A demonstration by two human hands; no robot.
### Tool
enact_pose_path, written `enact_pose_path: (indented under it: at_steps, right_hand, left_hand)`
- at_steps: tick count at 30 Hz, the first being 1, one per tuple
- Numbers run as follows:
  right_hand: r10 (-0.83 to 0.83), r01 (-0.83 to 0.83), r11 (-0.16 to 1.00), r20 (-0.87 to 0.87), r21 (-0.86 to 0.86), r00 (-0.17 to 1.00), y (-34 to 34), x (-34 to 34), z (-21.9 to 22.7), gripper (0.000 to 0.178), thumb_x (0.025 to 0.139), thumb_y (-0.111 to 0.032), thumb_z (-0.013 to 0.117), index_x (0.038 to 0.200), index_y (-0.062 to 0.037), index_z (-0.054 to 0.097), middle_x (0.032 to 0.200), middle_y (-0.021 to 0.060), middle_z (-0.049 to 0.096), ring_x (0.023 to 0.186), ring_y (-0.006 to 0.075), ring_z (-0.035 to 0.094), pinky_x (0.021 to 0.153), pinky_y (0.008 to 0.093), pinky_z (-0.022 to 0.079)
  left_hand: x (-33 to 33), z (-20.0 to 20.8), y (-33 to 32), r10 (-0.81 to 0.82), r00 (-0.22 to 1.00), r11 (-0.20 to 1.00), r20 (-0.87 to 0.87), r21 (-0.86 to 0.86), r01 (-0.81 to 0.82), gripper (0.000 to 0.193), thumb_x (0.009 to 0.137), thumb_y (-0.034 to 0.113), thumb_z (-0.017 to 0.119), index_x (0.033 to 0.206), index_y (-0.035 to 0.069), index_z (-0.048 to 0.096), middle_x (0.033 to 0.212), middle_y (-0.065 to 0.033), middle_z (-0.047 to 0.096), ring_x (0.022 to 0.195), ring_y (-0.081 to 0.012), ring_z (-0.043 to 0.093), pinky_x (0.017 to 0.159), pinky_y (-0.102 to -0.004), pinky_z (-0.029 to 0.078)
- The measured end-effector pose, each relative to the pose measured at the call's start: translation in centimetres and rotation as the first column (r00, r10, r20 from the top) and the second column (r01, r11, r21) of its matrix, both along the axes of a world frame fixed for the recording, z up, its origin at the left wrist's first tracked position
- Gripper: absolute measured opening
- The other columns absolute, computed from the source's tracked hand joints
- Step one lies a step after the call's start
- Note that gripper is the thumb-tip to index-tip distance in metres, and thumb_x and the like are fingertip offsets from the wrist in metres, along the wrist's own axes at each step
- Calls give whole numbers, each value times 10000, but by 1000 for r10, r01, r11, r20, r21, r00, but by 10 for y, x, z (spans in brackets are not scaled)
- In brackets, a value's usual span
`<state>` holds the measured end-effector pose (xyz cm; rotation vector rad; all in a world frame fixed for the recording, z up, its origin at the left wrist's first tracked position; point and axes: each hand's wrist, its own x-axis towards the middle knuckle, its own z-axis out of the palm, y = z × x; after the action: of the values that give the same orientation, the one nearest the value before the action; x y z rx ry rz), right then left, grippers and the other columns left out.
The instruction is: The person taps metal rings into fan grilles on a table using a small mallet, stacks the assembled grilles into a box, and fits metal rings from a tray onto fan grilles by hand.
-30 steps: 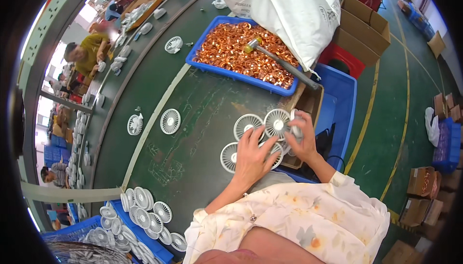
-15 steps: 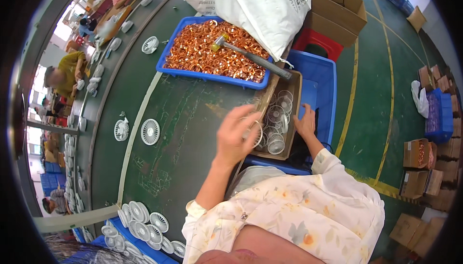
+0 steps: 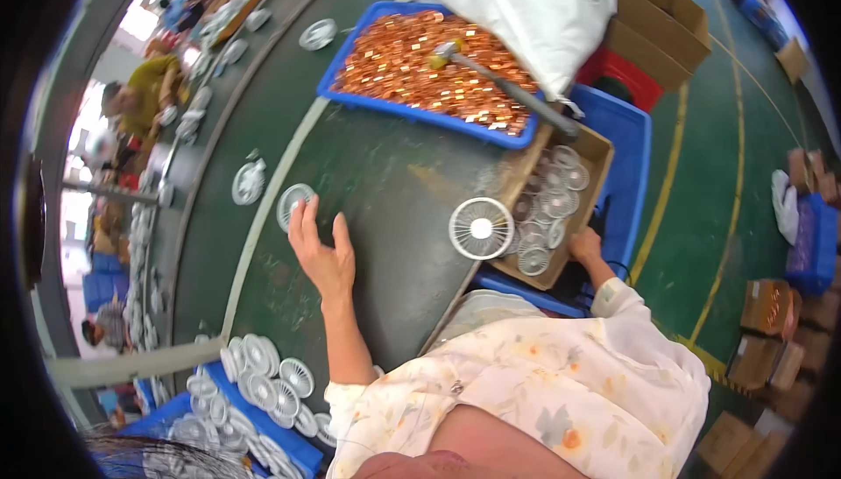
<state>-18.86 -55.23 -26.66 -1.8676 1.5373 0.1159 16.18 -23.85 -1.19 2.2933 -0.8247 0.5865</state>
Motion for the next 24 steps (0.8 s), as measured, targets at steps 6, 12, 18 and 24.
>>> enact_pose_path:
  at_steps: [6,12,18,24]
  right_hand:
    - [56,-58,998,-60,-35,997,-7,-18,7,393,895,-277,604,1115,40,680,1029,288,718,974,409,720,850,480,568]
    - [127,-120,969,17,-215,992,-12,-7,44,402,902,-315,598,1139,2,671,1080,269,710,1056,440,671,937,488,524]
    - [117,-66,961,178,-269,977,-11,15,64,358,909,-257,637,1127,25,670,920,242,727,854,348,738,807,418,564]
    - [-234,126,962,488,243,841,7,29,103,357,968,-204,592,1243,21,618,923,108,712,723,163,681,576,311,557]
  left_hand:
    - [52,-19,22,274,932,943,-237,257,-212,704,864,379,768,1468,116,519,1565,-238,405,1441,-469,363,1184,-571,293]
    - [-27,-20,-12,-220,950,971,-221,42,234,512,850,226,796,1322,85,657,1395,-198,599,1314,-423,527,1119,-473,414]
    - [-110,-18,-74,-642,709,710,-290,123,693,592,884,367,738,1439,244,575,1526,-163,471,1426,-417,398,1154,-564,350]
    - [-134,-41,-123,-781,575,540,-243,198,818,640,915,299,700,1509,229,472,1594,-155,377,1492,-393,301,1200,-573,268]
